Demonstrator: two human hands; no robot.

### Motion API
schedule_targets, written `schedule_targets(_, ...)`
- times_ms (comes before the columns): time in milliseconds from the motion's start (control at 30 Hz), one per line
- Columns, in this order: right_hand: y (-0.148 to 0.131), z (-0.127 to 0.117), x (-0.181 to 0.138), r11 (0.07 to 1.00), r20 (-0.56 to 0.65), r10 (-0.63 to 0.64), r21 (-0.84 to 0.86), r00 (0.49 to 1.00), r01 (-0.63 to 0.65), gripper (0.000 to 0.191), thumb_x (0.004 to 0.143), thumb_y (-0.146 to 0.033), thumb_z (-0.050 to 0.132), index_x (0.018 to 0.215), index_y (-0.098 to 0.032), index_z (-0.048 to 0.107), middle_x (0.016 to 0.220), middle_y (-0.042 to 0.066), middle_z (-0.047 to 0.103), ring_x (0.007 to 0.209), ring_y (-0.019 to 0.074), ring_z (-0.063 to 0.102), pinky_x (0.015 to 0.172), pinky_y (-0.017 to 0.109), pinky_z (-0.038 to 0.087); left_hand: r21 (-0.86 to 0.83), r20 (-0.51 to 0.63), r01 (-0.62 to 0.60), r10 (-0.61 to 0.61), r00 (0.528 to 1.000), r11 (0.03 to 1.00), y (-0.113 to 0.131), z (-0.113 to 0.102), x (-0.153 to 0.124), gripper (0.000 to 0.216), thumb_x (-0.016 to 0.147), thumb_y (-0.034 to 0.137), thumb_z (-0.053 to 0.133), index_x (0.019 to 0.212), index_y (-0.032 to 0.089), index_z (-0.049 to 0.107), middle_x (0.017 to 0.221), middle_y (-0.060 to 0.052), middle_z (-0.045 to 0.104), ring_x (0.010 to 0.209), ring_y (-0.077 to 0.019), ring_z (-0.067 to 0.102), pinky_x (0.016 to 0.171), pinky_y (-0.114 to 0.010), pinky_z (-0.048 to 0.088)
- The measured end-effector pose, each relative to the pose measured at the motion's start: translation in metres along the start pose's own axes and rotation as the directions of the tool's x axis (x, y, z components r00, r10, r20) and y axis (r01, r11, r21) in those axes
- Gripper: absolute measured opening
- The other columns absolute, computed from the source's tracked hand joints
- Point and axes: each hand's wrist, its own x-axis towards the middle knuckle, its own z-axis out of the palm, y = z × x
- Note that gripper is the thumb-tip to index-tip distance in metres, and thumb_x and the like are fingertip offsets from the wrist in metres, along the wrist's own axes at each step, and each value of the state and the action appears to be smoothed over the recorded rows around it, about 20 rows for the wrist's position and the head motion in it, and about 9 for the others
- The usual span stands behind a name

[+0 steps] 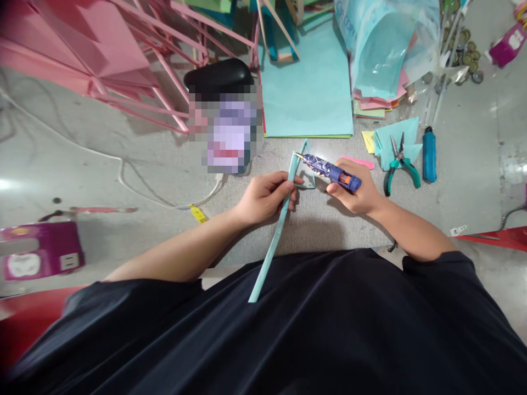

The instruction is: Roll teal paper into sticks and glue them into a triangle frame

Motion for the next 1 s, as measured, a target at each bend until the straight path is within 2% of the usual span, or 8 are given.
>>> schedule_targets(233, 0.002, 0.0, -0.001, 0.998, -0.02, -0.053, 0.022, 0.998, 0.054, 0.057, 0.109, -0.07, 0.067, 0.075, -0.026, 0.054, 0.072, 0.001, 0.054, 0.063, 0.0181, 0.052, 0.058, 0.039, 0.035, 0.0, -0.02, 0.014, -0.014, 1.0, 1.0, 0.001, 0.001, 0.0, 0.031, 0.1, 0.048, 0.079, 0.11, 0.018, 0.076, 0.074, 0.0, 0.069, 0.053, -0.0141, 0.069, 0.042, -0.02, 0.05)
schedule_targets(400, 0.003, 0.0, -0.001, 0.999, -0.009, -0.036, -0.003, 0.999, 0.036, 0.059, 0.109, -0.073, 0.065, 0.075, -0.026, 0.053, 0.072, 0.001, 0.054, 0.063, 0.0182, 0.05, 0.059, 0.039, 0.038, -0.013, -0.022, 0.005, -0.006, 1.0, 1.0, 0.0, 0.002, 0.0, 0.031, 0.1, 0.047, 0.079, 0.111, 0.019, 0.076, 0.073, 0.001, 0.068, 0.053, -0.0135, 0.068, 0.041, -0.019, 0.048)
schedule_targets(633, 0.008, -0.002, -0.002, 0.999, -0.008, -0.035, 0.001, 0.999, 0.035, 0.058, 0.108, -0.072, 0.066, 0.075, -0.026, 0.053, 0.072, 0.0, 0.054, 0.062, 0.0173, 0.049, 0.059, 0.037, 0.037, -0.005, -0.03, -0.007, 0.007, 1.0, 1.0, -0.001, 0.002, 0.0, 0.034, 0.1, 0.05, 0.079, 0.11, 0.018, 0.076, 0.071, 0.002, 0.067, 0.051, -0.0119, 0.066, 0.045, -0.021, 0.054)
schedule_targets(733, 0.01, -0.004, -0.002, 0.998, -0.002, -0.028, -0.057, 1.0, 0.027, 0.06, 0.109, -0.071, 0.066, 0.073, -0.026, 0.051, 0.069, -0.001, 0.052, 0.059, 0.0163, 0.049, 0.057, 0.037, 0.036, 0.013, -0.022, -0.024, 0.024, 0.999, 1.0, -0.002, 0.001, 0.001, 0.034, 0.1, 0.051, 0.08, 0.108, 0.018, 0.076, 0.07, 0.002, 0.067, 0.052, -0.0119, 0.066, 0.049, -0.023, 0.057)
schedule_targets(800, 0.01, -0.006, 0.0, 0.995, -0.002, -0.014, -0.1, 1.0, 0.014, 0.059, 0.11, -0.07, 0.065, 0.073, -0.026, 0.052, 0.068, -0.001, 0.053, 0.059, 0.0165, 0.051, 0.058, 0.036, 0.039, 0.015, -0.016, -0.029, 0.03, 0.999, 0.999, -0.003, 0.0, 0.003, 0.035, 0.099, 0.053, 0.08, 0.105, 0.018, 0.075, 0.07, 0.002, 0.067, 0.052, -0.0122, 0.066, 0.049, -0.023, 0.058)
schedule_targets(867, 0.007, -0.01, 0.002, 0.992, -0.028, -0.028, -0.12, 0.999, 0.025, 0.054, 0.109, -0.07, 0.066, 0.078, -0.026, 0.06, 0.074, 0.001, 0.06, 0.064, 0.0183, 0.058, 0.061, 0.037, 0.045, -0.001, -0.014, -0.022, 0.022, 1.0, 1.0, -0.004, 0.001, 0.004, 0.037, 0.098, 0.055, 0.08, 0.104, 0.018, 0.074, 0.07, 0.002, 0.067, 0.052, -0.0127, 0.067, 0.047, -0.023, 0.056)
schedule_targets(1000, -0.004, -0.034, 0.002, 0.998, -0.097, -0.004, -0.063, 0.995, -0.002, 0.042, 0.107, -0.069, 0.072, 0.103, -0.027, 0.075, 0.095, 0.005, 0.078, 0.084, 0.024, 0.074, 0.076, 0.041, 0.06, -0.067, -0.035, 0.001, -0.003, 0.999, 0.998, -0.004, 0.004, 0.007, 0.042, 0.095, 0.056, 0.082, 0.107, 0.019, 0.069, 0.073, 0.002, 0.068, 0.054, -0.0146, 0.07, 0.042, -0.021, 0.051)
